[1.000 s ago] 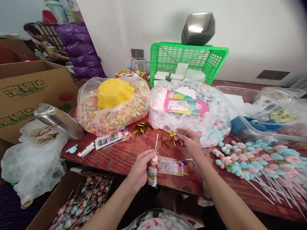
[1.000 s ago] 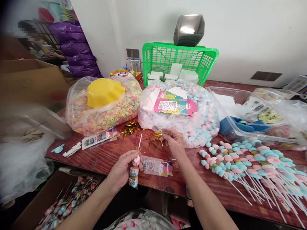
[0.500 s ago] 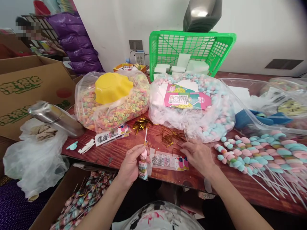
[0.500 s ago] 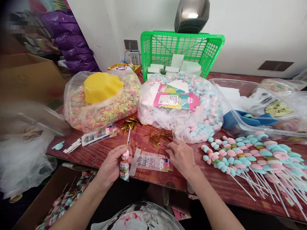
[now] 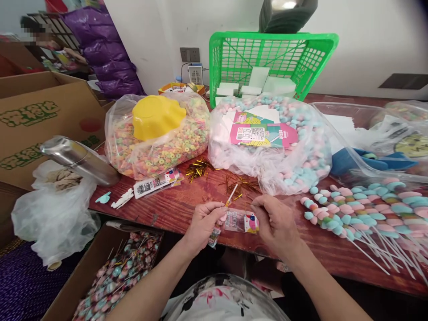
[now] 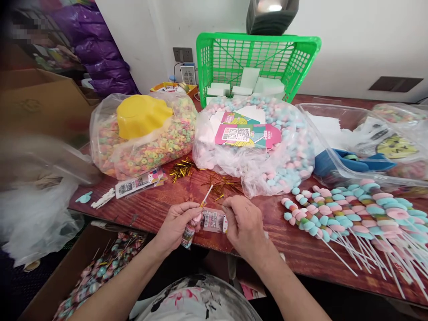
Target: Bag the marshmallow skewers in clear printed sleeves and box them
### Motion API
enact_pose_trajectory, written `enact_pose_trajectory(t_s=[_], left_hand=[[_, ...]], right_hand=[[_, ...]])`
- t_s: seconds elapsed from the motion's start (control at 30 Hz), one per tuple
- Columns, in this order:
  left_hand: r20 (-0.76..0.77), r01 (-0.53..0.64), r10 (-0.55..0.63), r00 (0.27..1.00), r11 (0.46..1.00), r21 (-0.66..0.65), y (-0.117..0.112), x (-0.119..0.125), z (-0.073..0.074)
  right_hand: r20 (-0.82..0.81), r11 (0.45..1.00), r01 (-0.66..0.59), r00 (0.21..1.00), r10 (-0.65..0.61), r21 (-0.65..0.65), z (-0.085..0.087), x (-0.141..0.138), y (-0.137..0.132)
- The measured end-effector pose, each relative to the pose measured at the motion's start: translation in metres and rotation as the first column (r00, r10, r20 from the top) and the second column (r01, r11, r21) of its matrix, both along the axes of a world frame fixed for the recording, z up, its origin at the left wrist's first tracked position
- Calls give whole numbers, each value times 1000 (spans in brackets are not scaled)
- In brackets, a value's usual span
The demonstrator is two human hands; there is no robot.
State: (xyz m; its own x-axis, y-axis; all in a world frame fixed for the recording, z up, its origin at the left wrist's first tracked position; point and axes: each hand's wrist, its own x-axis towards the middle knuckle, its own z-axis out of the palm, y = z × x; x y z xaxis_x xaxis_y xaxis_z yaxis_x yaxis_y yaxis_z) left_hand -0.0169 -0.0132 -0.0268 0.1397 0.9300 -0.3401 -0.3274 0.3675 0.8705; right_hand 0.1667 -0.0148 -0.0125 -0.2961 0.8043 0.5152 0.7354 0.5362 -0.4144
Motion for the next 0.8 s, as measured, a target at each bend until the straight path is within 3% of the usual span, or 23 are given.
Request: enact_pose_trajectory(t_s=[0.1,0.17,0.3,0.47,0.6,0.8], left_hand=[[76,54,-57,996,998,38,0,15,1],[137,58,-65,988,997,51,-2,24,1],[112,125,-132,985,990,68,-8,29,-4],[40,185,-191,981,975,120,-14,24,-8],[-27,220,-219,975,964,150,-13,25,-9],[-94,248,-233,968,943,220,-15,26,-10]], right_hand=[[-109,982,-8,994,29,188,5,-17,-9],[-89,984,1,996,16,180,1,-24,-11],[-242,994,-73,969,50,-85,-4,-18,-14],[-364,886,-239,927,86,-397,9,-3,-23],[-371,876,-211,928,40,-434,14,-2,-25],[-399,881,-127,914,-74,-456,2,-1,-23]])
